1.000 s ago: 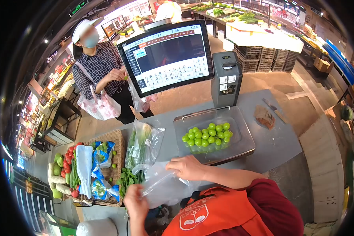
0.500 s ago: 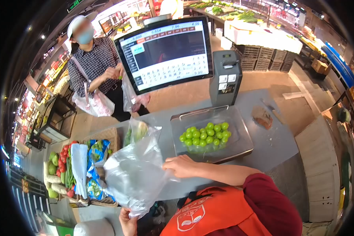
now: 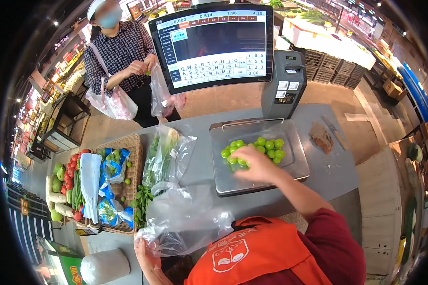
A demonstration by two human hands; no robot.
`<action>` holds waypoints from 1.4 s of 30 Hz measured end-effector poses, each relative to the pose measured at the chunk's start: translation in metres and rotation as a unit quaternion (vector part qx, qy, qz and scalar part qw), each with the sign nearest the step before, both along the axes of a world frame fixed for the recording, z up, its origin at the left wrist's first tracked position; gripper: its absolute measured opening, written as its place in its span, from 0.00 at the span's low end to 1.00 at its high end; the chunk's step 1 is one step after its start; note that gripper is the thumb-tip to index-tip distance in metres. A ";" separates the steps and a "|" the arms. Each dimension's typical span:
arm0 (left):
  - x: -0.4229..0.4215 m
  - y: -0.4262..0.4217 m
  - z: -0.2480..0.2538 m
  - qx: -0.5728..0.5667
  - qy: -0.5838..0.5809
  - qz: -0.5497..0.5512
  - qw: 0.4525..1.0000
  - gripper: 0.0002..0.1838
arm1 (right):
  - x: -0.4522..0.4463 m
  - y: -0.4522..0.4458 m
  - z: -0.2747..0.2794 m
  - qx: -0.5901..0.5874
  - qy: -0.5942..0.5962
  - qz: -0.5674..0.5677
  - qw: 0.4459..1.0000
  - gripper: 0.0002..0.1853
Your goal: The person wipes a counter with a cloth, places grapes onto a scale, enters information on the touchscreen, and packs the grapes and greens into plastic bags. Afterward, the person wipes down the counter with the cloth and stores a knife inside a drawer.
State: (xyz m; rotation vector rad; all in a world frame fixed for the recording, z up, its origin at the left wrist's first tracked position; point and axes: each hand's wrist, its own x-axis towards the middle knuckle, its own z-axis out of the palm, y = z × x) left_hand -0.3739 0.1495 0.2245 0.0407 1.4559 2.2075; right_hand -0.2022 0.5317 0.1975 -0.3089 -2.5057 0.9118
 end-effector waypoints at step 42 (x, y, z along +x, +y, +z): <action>0.018 0.053 0.005 -0.081 -0.045 -0.026 0.995 0.10 | 0.115 0.102 -0.072 -0.486 -0.046 -0.146 0.861 0.17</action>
